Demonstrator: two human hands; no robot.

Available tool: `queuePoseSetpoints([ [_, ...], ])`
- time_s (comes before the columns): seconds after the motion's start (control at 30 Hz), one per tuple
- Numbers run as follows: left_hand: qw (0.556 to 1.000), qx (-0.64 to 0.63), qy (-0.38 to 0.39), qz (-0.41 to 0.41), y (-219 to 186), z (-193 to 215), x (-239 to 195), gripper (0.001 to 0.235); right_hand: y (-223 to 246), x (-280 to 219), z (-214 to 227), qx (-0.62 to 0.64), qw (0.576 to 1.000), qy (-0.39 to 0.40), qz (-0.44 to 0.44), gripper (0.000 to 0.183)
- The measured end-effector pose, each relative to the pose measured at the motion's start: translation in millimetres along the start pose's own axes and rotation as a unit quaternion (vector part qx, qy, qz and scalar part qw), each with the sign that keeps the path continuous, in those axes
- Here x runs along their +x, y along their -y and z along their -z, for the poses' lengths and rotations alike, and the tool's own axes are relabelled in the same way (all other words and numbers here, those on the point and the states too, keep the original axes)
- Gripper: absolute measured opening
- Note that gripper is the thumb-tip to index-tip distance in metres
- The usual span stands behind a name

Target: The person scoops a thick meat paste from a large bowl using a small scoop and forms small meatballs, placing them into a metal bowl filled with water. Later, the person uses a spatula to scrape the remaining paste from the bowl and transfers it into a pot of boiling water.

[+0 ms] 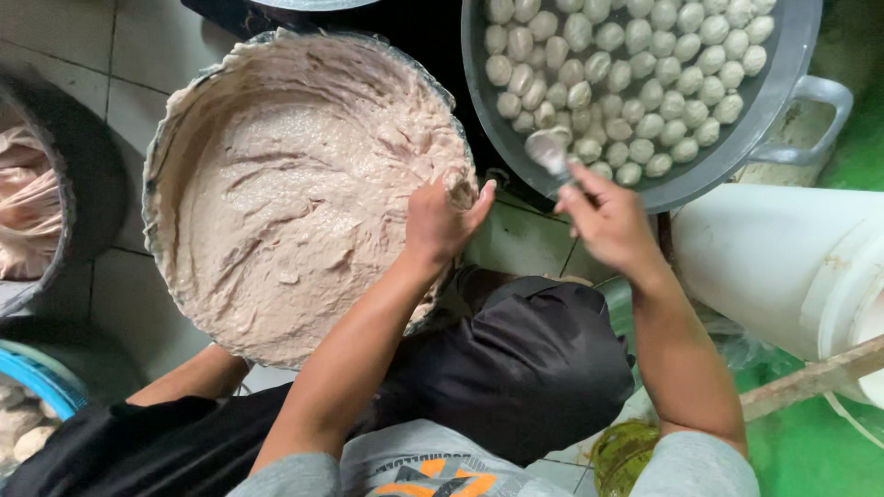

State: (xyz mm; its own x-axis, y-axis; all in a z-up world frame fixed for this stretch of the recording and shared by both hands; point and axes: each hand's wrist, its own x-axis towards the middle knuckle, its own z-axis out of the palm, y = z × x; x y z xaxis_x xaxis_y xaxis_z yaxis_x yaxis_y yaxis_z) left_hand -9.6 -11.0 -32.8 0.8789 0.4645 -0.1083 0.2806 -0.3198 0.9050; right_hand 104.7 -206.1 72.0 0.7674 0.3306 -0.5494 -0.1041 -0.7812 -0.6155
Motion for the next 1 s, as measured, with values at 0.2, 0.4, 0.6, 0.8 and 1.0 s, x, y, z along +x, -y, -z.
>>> queuePoseSetpoints([
  [0.2, 0.997, -0.053, -0.042, -0.035, -8.1, 0.8, -1.9, 0.022, 38.1, -20.4, -24.7, -0.026, 0.978, 0.12, 0.171, 0.044],
  [0.4, 0.999, -0.004, 0.031, -0.013, -11.2, 2.7, 0.6, 0.019, 25.5, -11.4, -27.2, 0.135, 0.962, 0.237, -0.03, 0.047],
  [0.6, 0.989, 0.111, -0.073, -0.061, -16.2, 17.4, -0.3, 0.036, -10.8, 6.8, -9.0, 0.143, 0.984, 0.11, 0.0, 0.054],
  [0.8, 0.992, 0.112, -0.056, -0.025, -16.0, 15.7, -5.7, 0.044, -37.0, 22.4, 20.6, -0.104, 0.981, -0.135, 0.091, 0.05],
  [1.0, 0.998, 0.008, -0.044, -0.044, -2.6, 9.1, -2.5, 0.032, -18.9, 17.2, 8.9, 0.03, 0.997, -0.065, 0.001, 0.046],
])
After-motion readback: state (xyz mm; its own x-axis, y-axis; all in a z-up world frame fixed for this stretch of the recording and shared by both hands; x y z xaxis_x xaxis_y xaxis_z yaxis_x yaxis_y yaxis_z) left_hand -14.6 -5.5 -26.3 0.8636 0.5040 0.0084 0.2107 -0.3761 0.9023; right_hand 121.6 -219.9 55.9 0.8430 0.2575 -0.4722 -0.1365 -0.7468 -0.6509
